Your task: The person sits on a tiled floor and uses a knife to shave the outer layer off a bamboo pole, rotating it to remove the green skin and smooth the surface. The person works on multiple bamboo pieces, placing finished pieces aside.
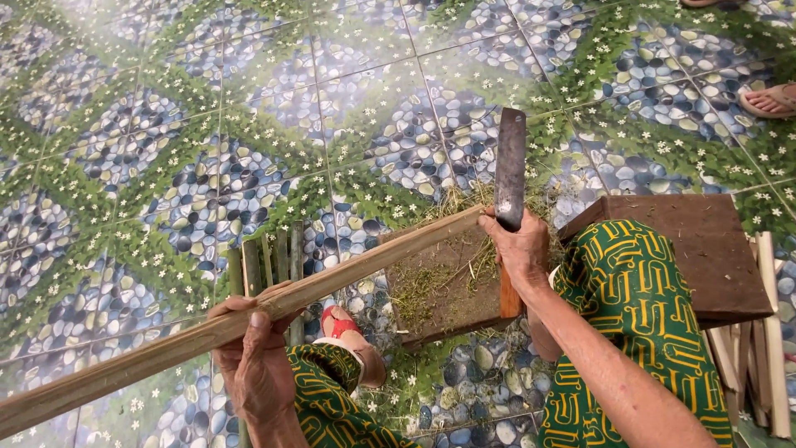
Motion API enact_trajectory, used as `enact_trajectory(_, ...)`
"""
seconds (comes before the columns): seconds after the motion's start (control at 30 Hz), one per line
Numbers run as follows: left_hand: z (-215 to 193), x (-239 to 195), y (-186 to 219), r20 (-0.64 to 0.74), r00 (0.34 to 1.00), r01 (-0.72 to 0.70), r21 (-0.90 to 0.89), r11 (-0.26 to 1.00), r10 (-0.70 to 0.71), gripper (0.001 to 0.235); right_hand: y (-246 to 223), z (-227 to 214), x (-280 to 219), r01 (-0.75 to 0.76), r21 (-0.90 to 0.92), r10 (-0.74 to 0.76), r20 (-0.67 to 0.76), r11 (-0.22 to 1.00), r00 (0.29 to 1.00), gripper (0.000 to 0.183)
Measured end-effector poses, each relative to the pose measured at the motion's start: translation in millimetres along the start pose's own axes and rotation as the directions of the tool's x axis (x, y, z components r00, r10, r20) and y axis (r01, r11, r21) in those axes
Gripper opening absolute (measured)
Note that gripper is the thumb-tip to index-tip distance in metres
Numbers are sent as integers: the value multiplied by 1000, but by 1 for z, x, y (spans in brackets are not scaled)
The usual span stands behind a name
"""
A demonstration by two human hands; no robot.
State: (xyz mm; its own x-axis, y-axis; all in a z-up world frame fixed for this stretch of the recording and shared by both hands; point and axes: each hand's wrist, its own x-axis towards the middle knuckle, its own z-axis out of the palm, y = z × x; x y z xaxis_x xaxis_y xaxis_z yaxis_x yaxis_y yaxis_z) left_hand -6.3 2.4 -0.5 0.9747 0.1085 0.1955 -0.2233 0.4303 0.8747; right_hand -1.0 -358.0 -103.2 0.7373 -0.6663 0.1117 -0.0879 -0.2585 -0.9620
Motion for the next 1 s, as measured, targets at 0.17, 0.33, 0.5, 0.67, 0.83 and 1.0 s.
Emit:
enact_trajectory(0.17,1,0,-1,4,1000,-11,44,999,10,21,-1,0,1,-34,-31,34,-3,999,999,28)
enact_trajectory(0.33,3,-1,0,23,1000,2,43,999,-3,21,21,5,3,-20,-87,20,1,996,1000,29)
enact_trajectory(0.5,2,-2,0,49,999,3,45,999,-5,18,30,5,3,-51,-39,53,36,998,998,25)
enact_trajectory(0.67,4,-1,0,36,999,7,50,999,-9,20,26,3,0,-25,-73,29,64,997,998,22)
enact_trajectory(0.83,3,0,0,8,1000,15,44,999,-15,18,18,1,-1,-146,107,134,110,983,985,15)
enact_trajectory(1.0,3,-1,2,4,1000,15,53,998,-15,17,16,-1,0,-287,258,263,125,922,957,14)
